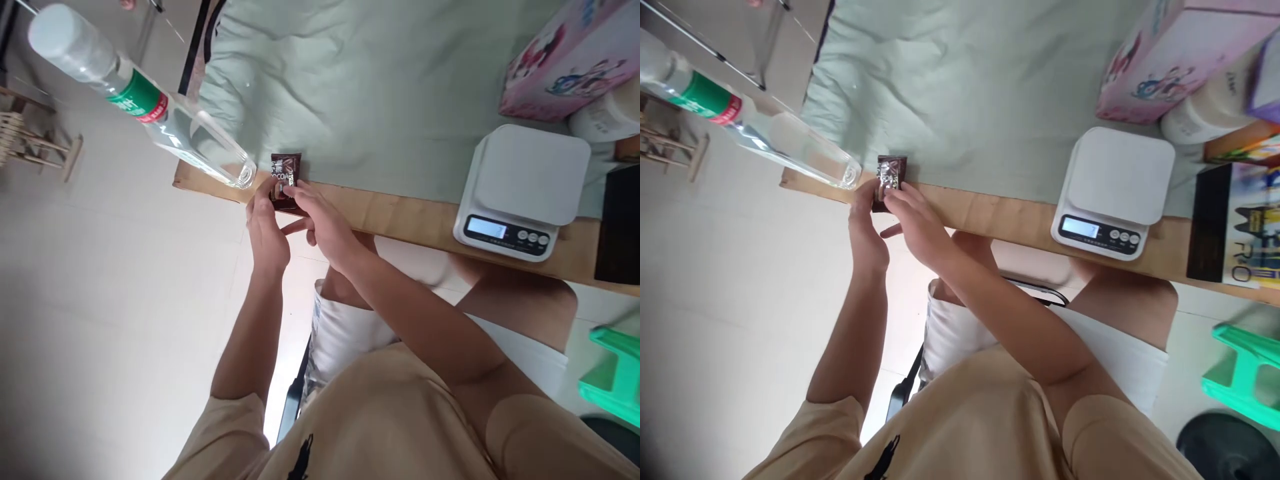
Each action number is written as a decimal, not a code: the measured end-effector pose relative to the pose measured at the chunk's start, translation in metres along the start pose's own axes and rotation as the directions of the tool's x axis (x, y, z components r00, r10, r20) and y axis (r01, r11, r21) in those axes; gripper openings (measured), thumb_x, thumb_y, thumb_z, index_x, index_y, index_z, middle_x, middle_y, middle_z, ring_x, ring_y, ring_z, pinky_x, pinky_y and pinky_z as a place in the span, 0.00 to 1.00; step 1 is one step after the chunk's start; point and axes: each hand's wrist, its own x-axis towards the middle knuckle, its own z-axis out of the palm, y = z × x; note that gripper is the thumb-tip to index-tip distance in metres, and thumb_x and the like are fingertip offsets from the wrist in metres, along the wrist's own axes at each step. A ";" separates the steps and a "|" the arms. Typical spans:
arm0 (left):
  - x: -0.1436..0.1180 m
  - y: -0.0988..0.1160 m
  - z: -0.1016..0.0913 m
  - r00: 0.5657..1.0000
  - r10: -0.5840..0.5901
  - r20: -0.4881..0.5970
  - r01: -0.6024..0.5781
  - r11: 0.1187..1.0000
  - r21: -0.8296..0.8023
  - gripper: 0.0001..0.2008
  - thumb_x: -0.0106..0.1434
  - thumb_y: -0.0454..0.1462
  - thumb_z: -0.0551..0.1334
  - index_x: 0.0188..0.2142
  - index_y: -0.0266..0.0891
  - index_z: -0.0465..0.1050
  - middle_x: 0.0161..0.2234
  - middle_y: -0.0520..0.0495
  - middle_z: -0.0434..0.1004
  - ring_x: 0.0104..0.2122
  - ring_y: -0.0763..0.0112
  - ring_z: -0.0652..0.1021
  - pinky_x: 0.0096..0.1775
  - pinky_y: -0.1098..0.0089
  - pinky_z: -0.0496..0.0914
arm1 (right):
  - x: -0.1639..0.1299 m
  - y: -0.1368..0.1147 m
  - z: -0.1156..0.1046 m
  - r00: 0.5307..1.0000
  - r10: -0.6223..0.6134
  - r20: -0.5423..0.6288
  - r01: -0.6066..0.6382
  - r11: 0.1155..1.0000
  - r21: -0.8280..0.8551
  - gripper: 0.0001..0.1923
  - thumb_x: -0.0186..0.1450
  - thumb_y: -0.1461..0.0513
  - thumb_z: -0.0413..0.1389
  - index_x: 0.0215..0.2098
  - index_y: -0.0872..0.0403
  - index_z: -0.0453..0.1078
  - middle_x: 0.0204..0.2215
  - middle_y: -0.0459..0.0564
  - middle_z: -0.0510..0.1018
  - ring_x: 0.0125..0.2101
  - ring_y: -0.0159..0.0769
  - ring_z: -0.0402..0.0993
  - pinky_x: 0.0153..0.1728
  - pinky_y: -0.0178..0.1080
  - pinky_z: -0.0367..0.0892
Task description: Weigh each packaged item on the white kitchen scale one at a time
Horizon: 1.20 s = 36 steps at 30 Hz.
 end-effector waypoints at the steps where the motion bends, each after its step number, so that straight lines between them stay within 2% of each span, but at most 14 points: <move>1: 0.004 -0.004 -0.005 1.000 -0.001 -0.020 0.002 1.000 0.002 0.33 0.76 0.63 0.50 0.62 0.44 0.74 0.64 0.39 0.78 0.68 0.55 0.74 0.66 0.52 0.73 | 0.007 0.001 0.006 1.000 0.017 0.005 -0.017 1.000 0.014 0.31 0.71 0.40 0.54 0.62 0.50 0.72 0.80 0.51 0.53 0.59 0.44 0.81 0.33 0.36 0.84; 4: 0.012 -0.010 -0.014 0.994 0.067 -0.082 -0.067 0.998 0.009 0.33 0.75 0.64 0.51 0.61 0.45 0.75 0.66 0.41 0.76 0.70 0.54 0.72 0.70 0.51 0.68 | 0.019 0.006 0.016 0.998 0.054 0.018 -0.055 0.998 0.034 0.31 0.71 0.41 0.56 0.64 0.51 0.71 0.78 0.53 0.58 0.58 0.42 0.82 0.32 0.34 0.82; 6: 0.011 -0.013 -0.016 0.963 0.182 -0.197 -0.178 0.983 0.038 0.32 0.74 0.64 0.53 0.58 0.45 0.76 0.63 0.43 0.78 0.68 0.54 0.73 0.70 0.50 0.68 | 0.021 0.010 0.016 0.999 0.047 0.019 -0.047 0.999 0.028 0.32 0.70 0.40 0.57 0.63 0.50 0.71 0.76 0.52 0.62 0.57 0.43 0.82 0.31 0.33 0.81; 9: 0.002 -0.017 -0.020 0.898 0.262 -0.354 -0.243 0.965 0.098 0.26 0.73 0.61 0.56 0.44 0.45 0.78 0.45 0.45 0.82 0.51 0.58 0.80 0.57 0.53 0.75 | 0.018 0.017 0.014 0.999 0.025 -0.034 -0.025 1.000 0.005 0.34 0.67 0.37 0.59 0.61 0.48 0.73 0.77 0.50 0.61 0.53 0.42 0.84 0.32 0.35 0.81; 11: -0.006 -0.021 -0.022 0.906 0.218 -0.363 -0.195 0.976 0.099 0.23 0.74 0.58 0.56 0.38 0.45 0.77 0.38 0.46 0.81 0.42 0.60 0.80 0.49 0.56 0.75 | 0.017 0.020 0.014 0.998 0.027 -0.056 -0.027 1.000 -0.012 0.34 0.66 0.36 0.58 0.60 0.47 0.74 0.78 0.49 0.60 0.50 0.41 0.85 0.32 0.36 0.82; 17: -0.012 -0.029 -0.026 0.939 0.151 -0.308 -0.139 0.988 0.060 0.25 0.74 0.59 0.54 0.45 0.43 0.77 0.54 0.44 0.84 0.56 0.57 0.80 0.58 0.52 0.73 | 0.029 0.021 0.022 0.999 0.005 0.047 -0.005 1.000 -0.007 0.35 0.67 0.36 0.57 0.61 0.48 0.72 0.75 0.48 0.65 0.62 0.46 0.79 0.33 0.34 0.82; 21: -0.011 -0.026 -0.023 0.929 0.179 -0.325 -0.168 0.984 0.060 0.24 0.75 0.58 0.54 0.50 0.43 0.76 0.60 0.43 0.81 0.59 0.56 0.79 0.60 0.51 0.71 | 0.021 0.016 0.020 1.000 0.016 0.021 -0.015 1.000 -0.025 0.34 0.70 0.39 0.55 0.66 0.47 0.70 0.79 0.48 0.59 0.55 0.43 0.83 0.27 0.34 0.77; 23: -0.013 -0.022 -0.018 0.913 0.197 -0.356 -0.190 0.980 0.055 0.21 0.74 0.55 0.55 0.49 0.43 0.76 0.57 0.42 0.81 0.58 0.56 0.78 0.57 0.54 0.71 | 0.000 0.013 0.008 1.000 -0.006 -0.005 0.006 0.998 -0.059 0.32 0.71 0.39 0.54 0.67 0.42 0.70 0.81 0.44 0.53 0.49 0.39 0.86 0.25 0.34 0.72; 25: -0.018 -0.019 -0.009 0.906 0.216 -0.365 -0.211 0.976 0.055 0.19 0.73 0.52 0.57 0.49 0.44 0.77 0.54 0.42 0.80 0.56 0.57 0.78 0.53 0.57 0.70 | -0.032 0.009 -0.016 0.997 -0.068 -0.042 0.063 0.993 -0.100 0.30 0.71 0.38 0.54 0.64 0.39 0.73 0.81 0.43 0.54 0.45 0.36 0.87 0.26 0.35 0.70; 28: -0.029 -0.011 0.013 0.915 0.266 -0.302 -0.265 0.963 0.046 0.19 0.72 0.52 0.57 0.50 0.45 0.80 0.53 0.42 0.77 0.55 0.58 0.76 0.51 0.59 0.69 | -0.093 0.003 -0.069 0.965 -0.200 -0.172 0.163 0.964 -0.208 0.25 0.71 0.40 0.56 0.57 0.43 0.78 0.74 0.49 0.70 0.40 0.36 0.86 0.29 0.38 0.72; 29: -0.034 -0.007 0.023 0.919 0.287 -0.271 -0.290 0.957 0.033 0.20 0.72 0.52 0.57 0.50 0.45 0.80 0.53 0.42 0.76 0.54 0.58 0.76 0.51 0.59 0.69 | -0.114 0.001 -0.089 0.940 -0.237 -0.245 0.172 0.951 -0.258 0.25 0.71 0.41 0.56 0.55 0.44 0.79 0.70 0.52 0.74 0.38 0.36 0.86 0.31 0.39 0.74; 31: -0.044 0.004 0.047 0.925 0.327 -0.193 -0.336 0.942 -0.012 0.20 0.73 0.53 0.58 0.50 0.45 0.80 0.52 0.41 0.74 0.54 0.57 0.76 0.52 0.59 0.71 | -0.156 -0.001 -0.131 0.823 -0.340 -0.455 0.199 0.923 -0.329 0.23 0.68 0.43 0.58 0.51 0.48 0.79 0.60 0.55 0.82 0.36 0.36 0.84 0.30 0.39 0.73; 34: -0.066 0.029 0.091 0.920 0.392 -0.032 -0.393 0.914 -0.100 0.20 0.74 0.52 0.56 0.52 0.44 0.78 0.53 0.40 0.73 0.55 0.56 0.76 0.58 0.55 0.72 | -0.210 -0.003 -0.185 0.512 -0.463 -0.723 0.225 0.885 -0.408 0.18 0.64 0.49 0.60 0.45 0.50 0.80 0.50 0.56 0.85 0.41 0.38 0.83 0.34 0.39 0.75; 36: -0.084 0.050 0.124 0.887 0.449 0.111 -0.430 0.889 -0.160 0.19 0.76 0.51 0.54 0.53 0.44 0.76 0.53 0.39 0.72 0.56 0.56 0.76 0.61 0.54 0.73 | -0.239 -0.001 -0.212 0.320 -0.497 -0.806 0.209 0.867 -0.452 0.14 0.62 0.53 0.59 0.43 0.50 0.80 0.50 0.55 0.84 0.46 0.39 0.81 0.40 0.41 0.76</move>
